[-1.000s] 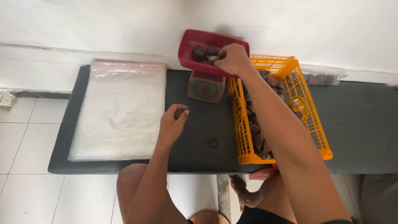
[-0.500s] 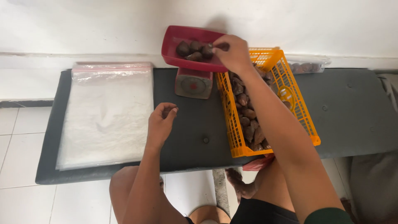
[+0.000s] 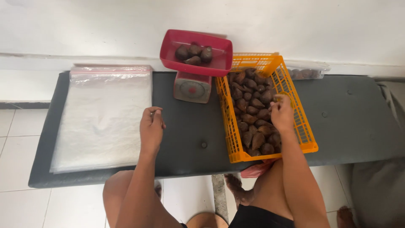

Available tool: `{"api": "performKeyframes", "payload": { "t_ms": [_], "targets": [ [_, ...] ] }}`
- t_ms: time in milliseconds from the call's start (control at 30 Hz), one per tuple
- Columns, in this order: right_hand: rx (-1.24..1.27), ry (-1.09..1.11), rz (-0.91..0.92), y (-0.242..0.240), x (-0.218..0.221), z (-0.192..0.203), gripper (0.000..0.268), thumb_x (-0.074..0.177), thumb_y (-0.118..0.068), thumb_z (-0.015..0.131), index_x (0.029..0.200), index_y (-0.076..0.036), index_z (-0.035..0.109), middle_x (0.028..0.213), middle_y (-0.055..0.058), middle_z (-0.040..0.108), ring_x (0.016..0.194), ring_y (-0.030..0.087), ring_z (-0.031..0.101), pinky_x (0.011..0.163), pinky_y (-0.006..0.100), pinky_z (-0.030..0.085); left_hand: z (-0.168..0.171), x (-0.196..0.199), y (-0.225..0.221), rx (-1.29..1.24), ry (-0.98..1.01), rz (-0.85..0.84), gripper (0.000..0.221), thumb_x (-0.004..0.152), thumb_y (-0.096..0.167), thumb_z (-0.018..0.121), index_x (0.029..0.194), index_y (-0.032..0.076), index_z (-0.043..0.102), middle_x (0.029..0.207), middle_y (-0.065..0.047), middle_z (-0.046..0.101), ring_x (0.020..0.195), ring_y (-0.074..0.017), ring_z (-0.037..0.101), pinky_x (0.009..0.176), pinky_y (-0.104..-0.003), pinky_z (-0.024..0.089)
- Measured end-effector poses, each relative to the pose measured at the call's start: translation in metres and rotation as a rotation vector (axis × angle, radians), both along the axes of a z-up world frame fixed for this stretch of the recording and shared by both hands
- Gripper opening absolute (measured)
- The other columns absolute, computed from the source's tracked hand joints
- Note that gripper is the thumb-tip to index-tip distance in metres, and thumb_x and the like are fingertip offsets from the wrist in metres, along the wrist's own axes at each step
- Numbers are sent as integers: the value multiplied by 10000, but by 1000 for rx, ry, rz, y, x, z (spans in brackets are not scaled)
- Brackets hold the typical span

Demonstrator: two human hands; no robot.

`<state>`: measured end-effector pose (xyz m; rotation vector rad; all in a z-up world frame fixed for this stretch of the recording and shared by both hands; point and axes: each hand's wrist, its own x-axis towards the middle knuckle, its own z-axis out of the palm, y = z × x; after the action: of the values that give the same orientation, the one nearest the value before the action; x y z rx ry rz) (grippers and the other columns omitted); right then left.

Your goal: Picking snake fruits from a crate, weighing them on a scale, and placing them into a plastic bag.

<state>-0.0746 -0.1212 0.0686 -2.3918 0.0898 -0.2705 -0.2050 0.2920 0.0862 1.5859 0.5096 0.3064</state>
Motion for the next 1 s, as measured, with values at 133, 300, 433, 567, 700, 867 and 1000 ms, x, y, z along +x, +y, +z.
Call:
{"api": "performKeyframes", "payload": {
  "t_ms": [133, 300, 433, 567, 700, 867, 1000],
  "targets": [
    [138, -215, -45, -27, 14, -25, 303, 1010, -19, 672, 1293, -71, 579, 1025, 161, 676, 995, 346, 669, 842, 500, 532, -20, 1, -3, -36, -111, 24, 141, 1022, 42, 542, 1151, 13, 592, 768, -52, 549, 696, -142, 574, 694, -277, 482],
    [-237, -354, 129, -30, 30, -63, 289, 805, -118, 852, 1069, -163, 743, 932, 55, 709, 928, 285, 691, 846, 415, 563, -5, -4, -16, -13, 37, -8, 179, 1015, 77, 599, 1187, 36, 629, 923, -87, 636, 800, -177, 652, 814, -359, 554],
    [-228, -214, 251, -10, 16, -42, 203, 865, -165, 813, 1058, -196, 759, 973, 12, 715, 984, 242, 691, 886, 363, 557, 3, -9, -26, 1, 39, -41, 149, 1011, 77, 599, 1148, 65, 656, 898, -78, 644, 785, -166, 649, 795, -336, 541],
    [-238, -26, 392, 15, 9, -17, 195, 935, -195, 747, 1111, -112, 754, 1077, 109, 717, 1103, 323, 656, 958, 437, 540, 9, -9, -32, -32, 65, -110, 210, 1067, 71, 497, 1126, 85, 699, 902, -89, 714, 816, -185, 686, 838, -346, 539],
    [-319, 123, 426, 42, 2, 10, 476, 971, -297, 708, 1393, -95, 620, 1332, 180, 644, 1278, 333, 586, 1067, 450, 506, 12, -9, -32, -37, 54, -153, 374, 1098, -6, 336, 1180, 61, 694, 1077, -156, 741, 940, -242, 708, 898, -369, 551],
    [-363, 111, 517, 54, 16, 4, 568, 950, -210, 714, 1470, -101, 511, 1335, 254, 596, 1280, 424, 583, 1058, 522, 513, 12, -13, -31, -21, 56, -150, 447, 994, -123, 317, 1185, 47, 684, 1178, -159, 696, 1031, -244, 667, 924, -352, 550],
    [-276, 168, 467, 59, 10, 6, 600, 880, -181, 752, 1399, -59, 477, 1285, 256, 561, 1224, 442, 598, 984, 534, 559, 16, -13, -32, 0, 64, -156, 396, 985, -113, 376, 1157, 52, 691, 1139, -146, 701, 990, -222, 667, 902, -341, 552]
  ]
}}
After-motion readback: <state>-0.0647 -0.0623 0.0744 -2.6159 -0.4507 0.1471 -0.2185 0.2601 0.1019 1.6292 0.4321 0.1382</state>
